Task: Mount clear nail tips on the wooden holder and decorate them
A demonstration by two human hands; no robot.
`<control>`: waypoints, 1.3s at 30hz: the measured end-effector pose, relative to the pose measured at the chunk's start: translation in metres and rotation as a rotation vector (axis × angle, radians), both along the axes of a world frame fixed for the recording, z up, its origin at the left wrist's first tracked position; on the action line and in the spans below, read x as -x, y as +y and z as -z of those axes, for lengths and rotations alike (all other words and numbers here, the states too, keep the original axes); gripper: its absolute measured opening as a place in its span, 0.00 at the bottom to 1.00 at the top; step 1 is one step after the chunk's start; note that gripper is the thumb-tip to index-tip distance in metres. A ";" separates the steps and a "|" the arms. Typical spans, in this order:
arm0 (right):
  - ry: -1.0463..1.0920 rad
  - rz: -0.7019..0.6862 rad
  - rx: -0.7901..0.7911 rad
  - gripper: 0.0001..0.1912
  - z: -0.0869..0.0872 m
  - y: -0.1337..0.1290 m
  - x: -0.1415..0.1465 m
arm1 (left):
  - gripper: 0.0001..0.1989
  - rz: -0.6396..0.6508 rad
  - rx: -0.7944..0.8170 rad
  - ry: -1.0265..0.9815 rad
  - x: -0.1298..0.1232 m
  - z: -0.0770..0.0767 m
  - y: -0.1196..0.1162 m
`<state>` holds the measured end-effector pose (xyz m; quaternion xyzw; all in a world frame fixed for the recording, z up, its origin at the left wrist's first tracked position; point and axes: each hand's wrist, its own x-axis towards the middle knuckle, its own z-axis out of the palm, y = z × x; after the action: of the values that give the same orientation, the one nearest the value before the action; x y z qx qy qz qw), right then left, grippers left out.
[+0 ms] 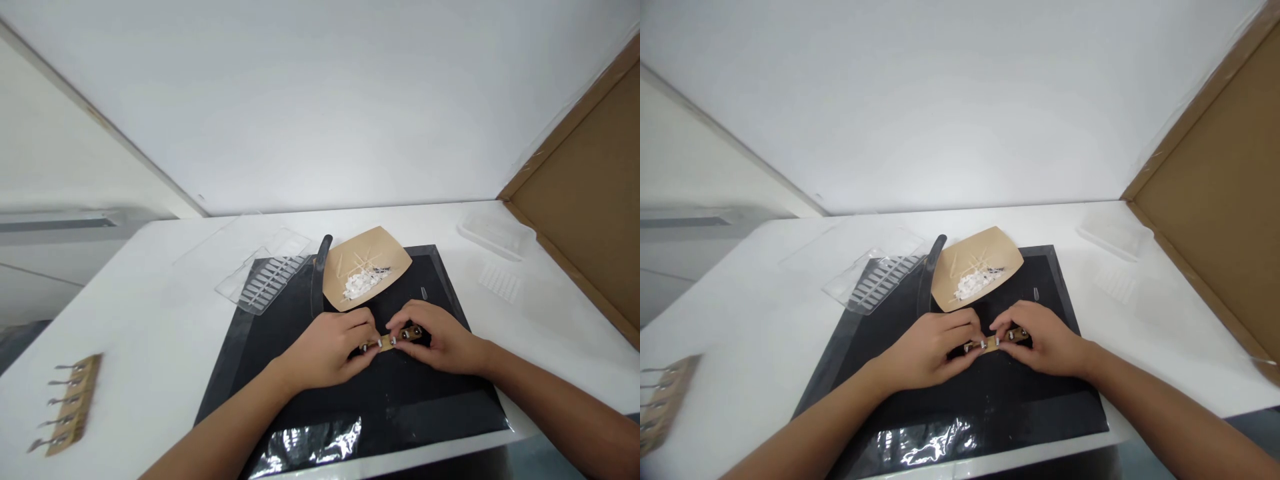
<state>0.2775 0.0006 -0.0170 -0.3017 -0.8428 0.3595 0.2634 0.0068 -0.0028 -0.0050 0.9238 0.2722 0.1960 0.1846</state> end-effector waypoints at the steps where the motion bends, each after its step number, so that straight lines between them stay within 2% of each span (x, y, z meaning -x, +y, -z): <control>1: -0.001 0.005 -0.003 0.13 0.000 0.000 0.000 | 0.07 0.001 0.004 0.001 0.000 0.000 0.000; 8: -0.021 0.026 -0.029 0.10 0.000 -0.002 0.003 | 0.07 0.002 0.006 0.003 0.000 0.001 0.001; 16: -0.020 0.013 -0.041 0.12 -0.001 -0.002 0.003 | 0.06 0.007 -0.014 -0.001 0.000 -0.001 0.001; 21: -0.054 -0.041 -0.058 0.17 -0.005 -0.002 0.002 | 0.07 0.015 -0.011 0.012 0.001 -0.003 0.001; 28: -0.062 -0.028 -0.045 0.24 0.000 -0.003 0.000 | 0.07 0.024 -0.042 0.024 0.008 -0.007 0.006; 35: -0.053 -0.018 -0.014 0.28 -0.001 -0.004 -0.001 | 0.05 0.064 -0.003 0.015 0.013 -0.007 0.008; 39: -0.064 -0.029 -0.020 0.27 -0.001 -0.004 -0.001 | 0.05 0.063 -0.006 0.031 0.014 -0.006 0.008</control>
<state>0.2781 -0.0033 -0.0157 -0.2982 -0.8587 0.3449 0.2340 -0.0068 0.0055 0.0009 0.9354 0.2453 0.1766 0.1835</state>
